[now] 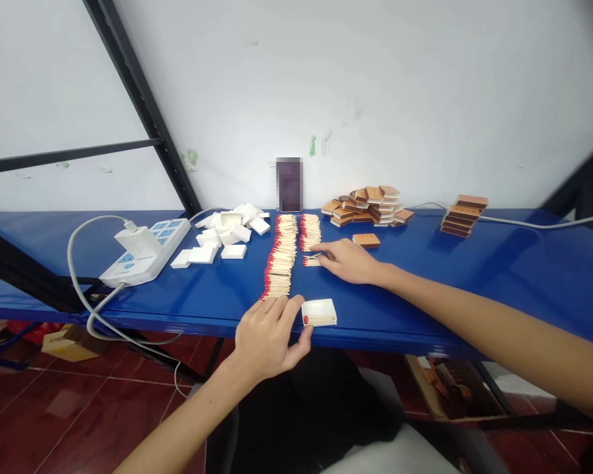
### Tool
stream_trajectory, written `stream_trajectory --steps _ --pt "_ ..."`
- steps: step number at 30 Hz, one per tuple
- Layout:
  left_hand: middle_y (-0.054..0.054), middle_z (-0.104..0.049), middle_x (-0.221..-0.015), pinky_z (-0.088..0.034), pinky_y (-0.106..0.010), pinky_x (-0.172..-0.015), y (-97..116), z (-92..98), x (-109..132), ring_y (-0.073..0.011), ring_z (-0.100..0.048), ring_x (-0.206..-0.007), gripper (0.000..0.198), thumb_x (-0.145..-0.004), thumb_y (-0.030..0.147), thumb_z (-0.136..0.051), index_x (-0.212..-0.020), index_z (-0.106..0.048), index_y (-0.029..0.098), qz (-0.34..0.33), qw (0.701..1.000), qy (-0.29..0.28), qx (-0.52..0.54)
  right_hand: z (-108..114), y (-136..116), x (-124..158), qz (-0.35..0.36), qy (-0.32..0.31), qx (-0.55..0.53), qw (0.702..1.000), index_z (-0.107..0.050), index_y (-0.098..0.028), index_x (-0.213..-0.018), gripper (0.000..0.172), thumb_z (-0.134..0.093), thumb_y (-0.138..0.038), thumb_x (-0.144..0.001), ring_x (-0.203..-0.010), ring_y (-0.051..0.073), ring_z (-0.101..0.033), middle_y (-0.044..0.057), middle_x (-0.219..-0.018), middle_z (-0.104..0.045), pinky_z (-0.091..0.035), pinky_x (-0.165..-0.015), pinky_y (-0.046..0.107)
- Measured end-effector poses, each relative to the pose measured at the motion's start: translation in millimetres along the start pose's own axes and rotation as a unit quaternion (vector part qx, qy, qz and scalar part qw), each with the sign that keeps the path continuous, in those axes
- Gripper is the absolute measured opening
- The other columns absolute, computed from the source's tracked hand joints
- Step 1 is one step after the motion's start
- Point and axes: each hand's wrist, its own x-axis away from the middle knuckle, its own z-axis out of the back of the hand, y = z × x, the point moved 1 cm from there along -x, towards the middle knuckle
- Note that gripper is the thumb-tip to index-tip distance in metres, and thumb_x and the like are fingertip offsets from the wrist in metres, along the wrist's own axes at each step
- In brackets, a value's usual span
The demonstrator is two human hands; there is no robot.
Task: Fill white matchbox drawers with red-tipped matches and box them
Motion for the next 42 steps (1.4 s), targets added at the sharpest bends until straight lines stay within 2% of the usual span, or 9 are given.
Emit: stream_trajectory --steps 14,19,23,27,31,36,42 --pt "-0.007 -0.069 -0.089 -0.050 -0.036 -0.067 0.0 1.2 -0.9 -0.0238 -0.065 -0.075 0.028 -0.090 0.034 -0.051 -0.111 -0.055 0.016 -0.002 1.000 0.002 -0.005 -0.1 -2.1 1.4 0.023 -0.003 0.024 0.999 -0.064 -0.022 -0.130 0.043 -0.039 -0.037 -0.098 -0.094 0.025 -0.066 0.007 -0.101 -0.075 -0.039 -0.074 0.030" --pt "-0.006 -0.069 -0.087 -0.049 -0.036 -0.066 -0.1 1.0 -0.7 -0.0240 -0.065 -0.073 0.028 -0.089 0.034 -0.052 -0.110 -0.055 0.015 -0.005 1.000 -0.001 -0.005 2.0 -0.5 -1.3 -0.002 -0.014 -0.007 1.000 -0.065 -0.024 -0.128 0.040 -0.043 -0.034 -0.096 -0.081 0.020 -0.063 0.004 -0.086 -0.072 -0.034 -0.067 0.027" --pt "-0.006 -0.069 -0.088 -0.049 -0.035 -0.067 -0.2 1.2 -0.3 -0.0238 -0.065 -0.074 0.028 -0.090 0.034 -0.052 -0.111 -0.055 0.016 -0.002 1.000 -0.003 -0.004 3.0 3.4 -2.2 0.003 -0.016 -0.052 0.999 -0.067 -0.021 -0.122 0.036 -0.046 -0.028 -0.093 -0.069 0.015 -0.056 0.001 -0.074 -0.066 -0.030 -0.062 0.026" --pt "-0.006 -0.069 -0.088 -0.049 -0.036 -0.068 -0.4 1.2 -0.1 -0.0238 -0.065 -0.075 0.027 -0.090 0.034 -0.052 -0.111 -0.055 0.016 -0.003 1.000 -0.003 -0.004 1.8 6.8 0.1 0.029 -0.008 -0.090 0.995 -0.070 -0.020 -0.115 0.032 -0.047 -0.027 -0.094 -0.064 0.013 -0.052 -0.001 -0.069 -0.062 -0.029 -0.061 0.025" --pt "-0.006 -0.069 -0.087 -0.049 -0.036 -0.067 -0.2 0.8 -0.5 -0.0236 -0.065 -0.074 0.028 -0.089 0.033 -0.052 -0.111 -0.055 0.016 -0.003 1.000 -0.003 -0.007 0.8 7.0 0.8 0.035 0.009 -0.106 0.994 -0.072 -0.020 -0.108 0.031 -0.046 -0.033 -0.097 -0.064 0.013 -0.053 -0.001 -0.069 -0.063 -0.030 -0.062 0.025" --pt "-0.006 -0.069 -0.088 -0.050 -0.036 -0.067 -0.2 0.9 -0.4 -0.0234 -0.065 -0.074 0.028 -0.090 0.034 -0.052 -0.111 -0.055 0.016 -0.005 1.000 0.000 -0.007 2.1 2.5 -0.3 0.014 -0.005 -0.052 0.999 -0.070 -0.022 -0.119 0.037 -0.047 -0.041 -0.098 -0.071 0.016 -0.059 0.002 -0.077 -0.069 -0.030 -0.062 0.026" --pt "-0.006 -0.069 -0.087 -0.050 -0.036 -0.068 -0.5 1.5 -0.2 -0.0234 -0.065 -0.075 0.027 -0.089 0.033 -0.052 -0.111 -0.055 0.016 -0.003 1.000 -0.003 -0.006 7.1 -8.9 6.0 0.076 -0.031 0.041 0.996 -0.069 -0.022 -0.109 0.043 -0.040 -0.053 -0.100 -0.086 0.022 -0.065 0.008 -0.094 -0.073 -0.031 -0.064 0.028"
